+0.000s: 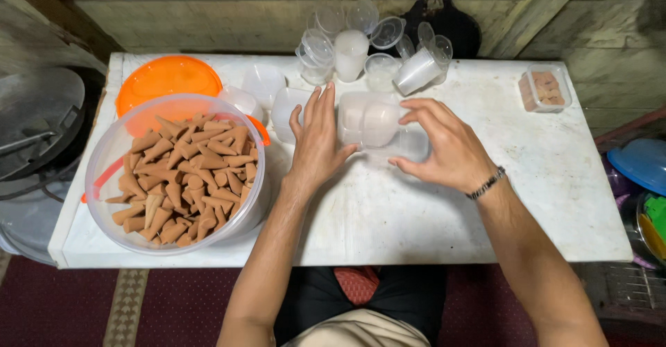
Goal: The person sorts incense cones from a large tub and places them into small plastic containers by hand.
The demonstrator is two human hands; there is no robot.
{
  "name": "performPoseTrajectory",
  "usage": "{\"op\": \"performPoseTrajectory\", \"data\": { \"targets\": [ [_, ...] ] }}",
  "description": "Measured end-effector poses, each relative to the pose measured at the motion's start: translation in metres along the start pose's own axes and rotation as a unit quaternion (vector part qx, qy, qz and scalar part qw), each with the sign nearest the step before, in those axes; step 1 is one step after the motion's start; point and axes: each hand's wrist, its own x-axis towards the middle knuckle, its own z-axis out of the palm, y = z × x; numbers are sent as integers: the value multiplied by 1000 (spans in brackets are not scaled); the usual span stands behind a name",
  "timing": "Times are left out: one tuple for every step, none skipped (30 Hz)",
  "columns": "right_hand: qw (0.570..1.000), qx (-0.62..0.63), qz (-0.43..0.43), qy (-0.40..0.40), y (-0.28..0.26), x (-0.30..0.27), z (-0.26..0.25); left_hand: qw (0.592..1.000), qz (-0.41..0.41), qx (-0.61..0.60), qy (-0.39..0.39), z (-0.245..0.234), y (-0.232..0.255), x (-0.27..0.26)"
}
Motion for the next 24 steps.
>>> {"op": "performPoseTrajectory", "data": {
  "targets": [
    [1000, 3, 2, -5, -4, -16, 1, 999, 26, 7, 37, 0, 2, -11],
    [1000, 3, -2, -7, -7, -28, 8, 999, 23, 8, 40, 1, 6, -25],
    [1000, 11, -6, -25, -11, -40, 15, 995, 38, -34, 82, 1, 9, -40],
    [999, 20, -7, -46, -17, -57, 24, 988, 51, -76, 121, 3, 13, -59],
    [998, 23, -9, -51, -18, -68, 40, 989, 45, -76, 121, 9, 13, -75],
    [997, 28, -1, -75, -19, -79, 54, 990, -19, -124, 71, 14, 14, -90],
    [995, 33, 6, -98, -21, -91, 69, 982, -81, -171, 21, 19, 15, -105],
    [994, 34, 3, -101, -22, -93, 74, 982, -85, -169, 23, 22, 17, -111],
    [993, 42, 6, -111, -23, -95, 80, 979, -120, -162, -8, 25, 19, -117],
    [991, 49, 8, -121, -25, -98, 86, 975, -156, -154, -39, 27, 20, -125],
    [991, 52, 5, -124, -27, -99, 86, 974, -160, -154, -37, 32, 17, -128],
    [991, 51, 11, -123, -29, -100, 85, 977, -159, -136, -41, 36, 16, -132],
    [991, 50, 16, -121, -32, -101, 83, 979, -158, -119, -46, 39, 14, -136],
    [992, 48, 14, -119, -31, -103, 84, 980, -156, -118, -43, 41, 14, -137],
    [991, 52, 14, -126, -31, -104, 86, 978, -167, -120, -44, 43, 13, -139],
    [989, 57, 13, -135, -31, -107, 86, 975, -180, -124, -44, 45, 14, -141],
    [989, 54, 10, -135, -29, -107, 84, 975, -180, -125, -40, 44, 20, -140],
    [989, 57, 17, -135, -29, -107, 85, 975, -176, -136, -31, 41, 24, -140],
    [989, 60, 24, -134, -29, -107, 87, 974, -171, -146, -22, 39, 27, -141],
    [988, 63, 16, -137, -35, -105, 81, 974, -176, -143, -16, 32, 34, -143],
    [990, 52, 25, -131, -41, -103, 76, 977, -161, -143, -1, 25, 40, -145],
    [991, 40, 32, -121, -46, -97, 71, 980, -143, -141, 16, 17, 45, -143],
    [992, 41, 22, -120, -51, -93, 66, 980, -144, -135, 25, 6, 49, -144],
    [996, 45, 10, -81, -56, -91, 61, 982, -127, -135, 33, -4, 53, -147]
  ]
}}
